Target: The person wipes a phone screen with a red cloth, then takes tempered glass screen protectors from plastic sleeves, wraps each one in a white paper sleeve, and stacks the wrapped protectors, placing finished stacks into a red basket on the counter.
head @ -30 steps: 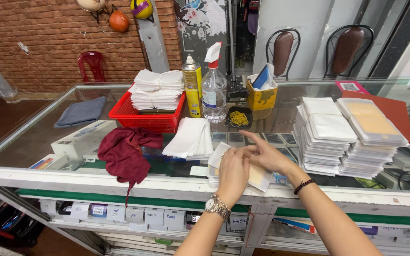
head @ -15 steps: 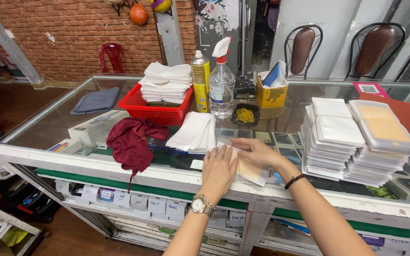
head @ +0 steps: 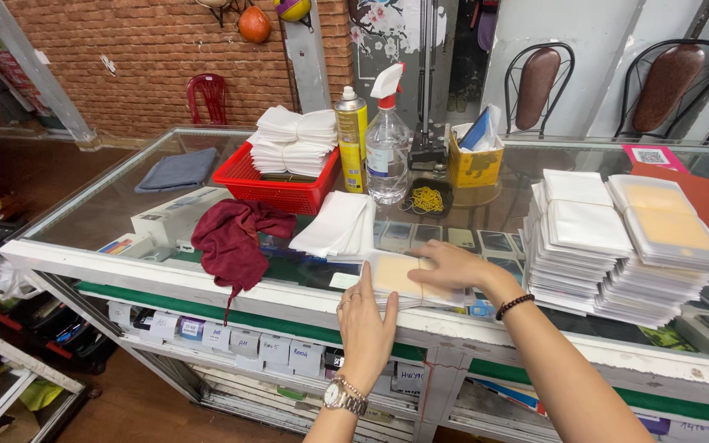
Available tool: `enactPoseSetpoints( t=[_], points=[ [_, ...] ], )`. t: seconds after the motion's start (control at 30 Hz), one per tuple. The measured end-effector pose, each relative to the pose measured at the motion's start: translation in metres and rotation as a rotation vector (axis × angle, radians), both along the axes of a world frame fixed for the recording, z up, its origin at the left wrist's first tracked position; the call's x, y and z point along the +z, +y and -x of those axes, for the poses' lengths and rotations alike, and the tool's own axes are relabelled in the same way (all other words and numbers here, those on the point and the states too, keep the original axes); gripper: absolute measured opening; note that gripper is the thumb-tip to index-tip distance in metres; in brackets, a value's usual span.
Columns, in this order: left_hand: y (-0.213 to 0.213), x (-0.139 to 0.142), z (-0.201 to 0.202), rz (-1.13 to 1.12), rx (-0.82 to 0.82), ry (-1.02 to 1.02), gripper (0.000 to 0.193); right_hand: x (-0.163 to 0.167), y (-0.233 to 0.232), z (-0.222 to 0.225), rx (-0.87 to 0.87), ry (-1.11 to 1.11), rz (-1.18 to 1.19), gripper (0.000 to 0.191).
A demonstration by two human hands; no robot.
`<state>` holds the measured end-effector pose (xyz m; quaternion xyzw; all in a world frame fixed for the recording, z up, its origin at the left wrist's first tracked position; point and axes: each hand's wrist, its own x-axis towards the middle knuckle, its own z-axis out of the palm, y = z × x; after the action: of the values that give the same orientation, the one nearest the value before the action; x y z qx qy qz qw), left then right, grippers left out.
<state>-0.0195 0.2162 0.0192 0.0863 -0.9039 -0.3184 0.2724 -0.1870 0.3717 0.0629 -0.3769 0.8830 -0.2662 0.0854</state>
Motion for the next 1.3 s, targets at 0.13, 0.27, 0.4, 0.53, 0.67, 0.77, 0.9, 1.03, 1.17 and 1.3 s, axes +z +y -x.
enactPoseSetpoints(
  t=[0.13,0.27,0.4,0.53,0.67,0.77,0.9,1.03,1.17,1.3],
  points=[
    [-0.002,0.007,0.011,-0.143,-0.174,0.056,0.079,0.001,0.017,-0.008,-0.087,-0.109,-0.161,0.068],
    [-0.002,0.028,0.033,-0.263,-0.315,0.038,0.089,0.02,0.042,-0.021,-0.212,-0.437,0.16,0.06],
    [0.019,0.047,0.065,-0.458,-0.415,0.354,0.096,0.021,0.059,-0.027,-0.266,-0.478,0.714,0.062],
    [0.047,0.04,0.086,-0.89,-0.512,0.218,0.098,-0.002,0.068,-0.032,-0.266,-0.246,0.982,0.057],
    [0.057,0.02,0.083,-0.606,-0.669,0.247,0.085,-0.019,0.071,-0.042,-0.269,-0.28,0.907,0.064],
    [0.063,0.013,0.078,-0.697,-0.74,0.192,0.085,-0.023,0.06,-0.046,-0.296,-0.295,0.98,0.079],
    [0.06,0.014,0.074,-0.702,-0.711,0.131,0.068,-0.021,0.059,-0.047,-0.298,-0.338,0.99,0.08],
    [0.076,0.028,0.104,-0.642,-0.496,0.034,0.047,-0.022,0.073,-0.068,-0.474,-0.116,0.903,0.076],
    [0.105,0.041,0.137,-0.67,-0.345,-0.074,0.05,-0.023,0.101,-0.113,-0.562,0.138,0.996,0.041],
    [0.132,0.043,0.143,-0.329,-0.264,-0.169,0.058,-0.015,0.134,-0.132,-0.646,0.148,0.96,0.023]
  ],
)
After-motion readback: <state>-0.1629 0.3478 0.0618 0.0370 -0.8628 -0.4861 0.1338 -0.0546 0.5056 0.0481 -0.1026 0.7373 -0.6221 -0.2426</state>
